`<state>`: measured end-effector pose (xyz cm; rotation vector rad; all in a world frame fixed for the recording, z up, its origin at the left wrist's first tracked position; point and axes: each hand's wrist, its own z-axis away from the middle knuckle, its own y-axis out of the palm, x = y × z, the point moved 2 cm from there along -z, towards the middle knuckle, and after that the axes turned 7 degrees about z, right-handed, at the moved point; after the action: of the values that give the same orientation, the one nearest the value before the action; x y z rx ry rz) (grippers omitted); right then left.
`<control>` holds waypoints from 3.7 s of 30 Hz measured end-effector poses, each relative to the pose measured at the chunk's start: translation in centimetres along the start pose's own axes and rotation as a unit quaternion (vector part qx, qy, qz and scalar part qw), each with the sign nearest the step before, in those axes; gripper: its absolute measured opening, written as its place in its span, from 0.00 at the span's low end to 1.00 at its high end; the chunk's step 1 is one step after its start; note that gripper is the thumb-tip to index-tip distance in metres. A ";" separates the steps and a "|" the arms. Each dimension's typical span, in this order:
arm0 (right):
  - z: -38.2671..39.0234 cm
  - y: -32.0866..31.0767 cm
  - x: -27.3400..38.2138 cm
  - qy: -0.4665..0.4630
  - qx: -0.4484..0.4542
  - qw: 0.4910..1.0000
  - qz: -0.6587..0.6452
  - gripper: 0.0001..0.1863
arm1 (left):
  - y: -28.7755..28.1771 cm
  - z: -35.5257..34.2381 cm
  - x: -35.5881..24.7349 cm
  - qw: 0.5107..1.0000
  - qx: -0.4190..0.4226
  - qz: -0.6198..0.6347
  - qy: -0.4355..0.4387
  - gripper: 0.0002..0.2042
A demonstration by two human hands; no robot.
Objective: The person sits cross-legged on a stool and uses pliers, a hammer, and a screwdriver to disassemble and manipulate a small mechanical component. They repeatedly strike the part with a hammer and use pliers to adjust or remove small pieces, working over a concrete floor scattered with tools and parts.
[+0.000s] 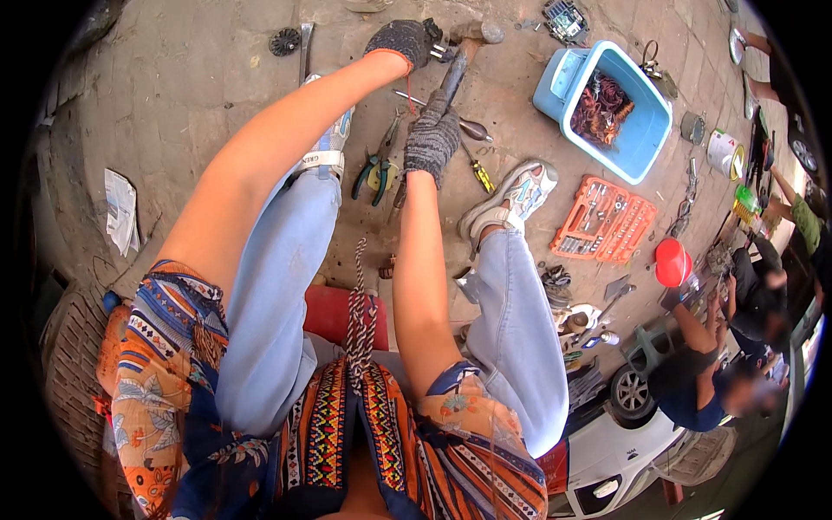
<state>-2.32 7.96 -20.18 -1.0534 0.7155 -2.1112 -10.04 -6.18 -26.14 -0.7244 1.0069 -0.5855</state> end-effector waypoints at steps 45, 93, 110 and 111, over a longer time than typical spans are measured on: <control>11.8 2.9 -19.3 0.309 0.072 0.924 -0.213 0.25 | -6.3 11.0 1.6 0.643 0.282 0.706 -0.095 0.18; 3.8 -18.7 3.9 -0.292 0.306 0.890 -0.169 0.12 | -16.4 17.2 -9.8 0.801 0.223 0.553 0.047 0.22; 4.8 -17.2 1.9 -0.396 0.247 0.878 -0.106 0.15 | -16.3 17.8 -7.9 0.628 0.320 0.709 0.001 0.21; 4.8 -17.0 1.8 -0.367 0.256 0.884 -0.137 0.15 | -16.2 17.8 -8.0 0.661 0.306 0.685 0.008 0.22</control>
<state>-4.52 16.43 -4.76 -1.5413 -0.3618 -1.7349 0.87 -5.87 -3.26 0.7237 0.9884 0.4441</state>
